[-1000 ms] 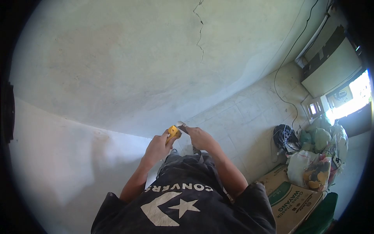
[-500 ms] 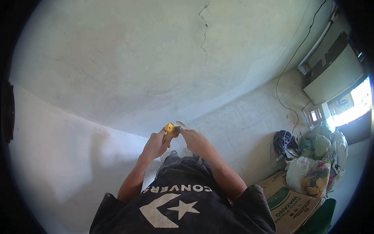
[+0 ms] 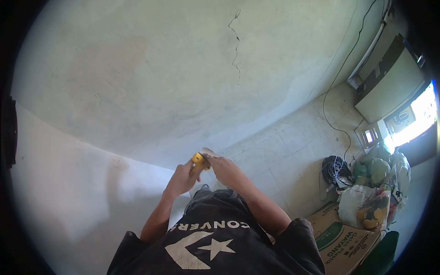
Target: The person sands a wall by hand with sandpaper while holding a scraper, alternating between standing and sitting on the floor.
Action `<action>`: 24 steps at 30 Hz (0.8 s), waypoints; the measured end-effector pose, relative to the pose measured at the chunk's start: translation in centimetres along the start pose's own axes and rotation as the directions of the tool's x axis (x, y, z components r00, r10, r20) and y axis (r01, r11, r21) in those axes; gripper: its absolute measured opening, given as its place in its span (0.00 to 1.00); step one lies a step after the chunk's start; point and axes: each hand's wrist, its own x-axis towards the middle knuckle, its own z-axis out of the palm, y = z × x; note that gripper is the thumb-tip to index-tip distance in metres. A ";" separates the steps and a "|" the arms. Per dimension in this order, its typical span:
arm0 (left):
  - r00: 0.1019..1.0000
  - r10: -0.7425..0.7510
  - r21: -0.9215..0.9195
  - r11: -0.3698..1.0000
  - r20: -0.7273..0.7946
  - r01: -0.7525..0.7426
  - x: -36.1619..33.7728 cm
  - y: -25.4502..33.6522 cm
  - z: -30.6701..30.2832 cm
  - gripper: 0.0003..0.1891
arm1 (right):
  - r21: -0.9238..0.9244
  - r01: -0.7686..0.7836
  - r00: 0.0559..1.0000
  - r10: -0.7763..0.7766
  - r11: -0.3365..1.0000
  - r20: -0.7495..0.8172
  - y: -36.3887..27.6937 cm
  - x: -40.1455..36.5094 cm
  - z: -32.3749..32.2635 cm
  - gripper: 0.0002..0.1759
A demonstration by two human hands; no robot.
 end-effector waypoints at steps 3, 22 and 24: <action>0.996 0.079 -0.057 0.995 0.046 -0.077 -0.4 -0.5 0.5 0.17 | -0.103 -0.145 0.936 0.170 0.984 0.307 1.6 0.2 0.2 0.31; 0.984 -0.159 -0.252 0.952 0.079 0.174 -0.3 -7.3 3.8 0.17 | 0.078 -0.271 0.896 0.222 0.959 0.384 0.3 -0.9 2.1 0.24; 0.984 -0.160 -0.253 0.951 0.079 0.175 -0.4 -7.5 3.9 0.17 | 0.072 -0.275 0.891 0.226 0.959 0.395 1.0 -1.1 2.7 0.21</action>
